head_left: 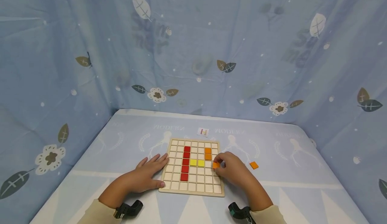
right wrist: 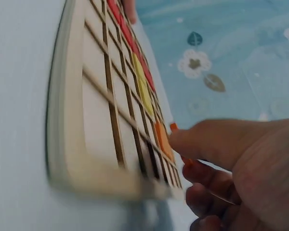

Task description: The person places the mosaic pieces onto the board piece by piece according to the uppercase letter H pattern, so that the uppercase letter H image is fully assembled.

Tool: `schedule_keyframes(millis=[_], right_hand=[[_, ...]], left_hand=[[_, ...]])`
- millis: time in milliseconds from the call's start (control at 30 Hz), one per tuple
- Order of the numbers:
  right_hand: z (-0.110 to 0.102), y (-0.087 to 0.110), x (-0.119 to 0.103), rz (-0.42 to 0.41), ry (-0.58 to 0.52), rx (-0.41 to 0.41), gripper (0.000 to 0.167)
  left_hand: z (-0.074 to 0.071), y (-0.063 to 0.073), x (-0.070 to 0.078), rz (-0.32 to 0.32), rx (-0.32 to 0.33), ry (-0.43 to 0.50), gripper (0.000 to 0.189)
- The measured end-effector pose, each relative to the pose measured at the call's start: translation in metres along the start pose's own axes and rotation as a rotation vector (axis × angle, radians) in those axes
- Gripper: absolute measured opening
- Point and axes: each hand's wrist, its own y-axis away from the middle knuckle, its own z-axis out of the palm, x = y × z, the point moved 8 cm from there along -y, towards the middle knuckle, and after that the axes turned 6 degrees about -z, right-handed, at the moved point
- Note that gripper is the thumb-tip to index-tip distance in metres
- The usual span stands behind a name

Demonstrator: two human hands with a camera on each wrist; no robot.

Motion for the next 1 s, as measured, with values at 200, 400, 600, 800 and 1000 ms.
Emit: schedule_keyframes(millis=[200, 400, 600, 800, 1000], right_hand=[[0.015, -0.015, -0.008, 0.002, -0.022, 0.03, 0.017], [0.023, -0.014, -0.003, 0.016, -0.043, 0.039, 0.018], [0.023, -0.014, -0.003, 0.017, -0.035, 0.035, 0.02], [0.023, -0.014, -0.004, 0.018, -0.038, 0.039, 0.022], [0.024, -0.013, -0.005, 0.009, -0.036, 0.032, 0.021]], left_hand=[[0.0, -0.001, -0.001, 0.013, 0.0, 0.007, 0.097], [0.001, 0.0, 0.001, -0.002, -0.007, 0.015, 0.098], [-0.001, 0.0, 0.002, 0.001, -0.008, 0.016, 0.097], [-0.003, 0.002, 0.005, 0.019, -0.005, 0.016, 0.097], [-0.001, 0.001, 0.003, 0.001, -0.004, 0.002, 0.097]])
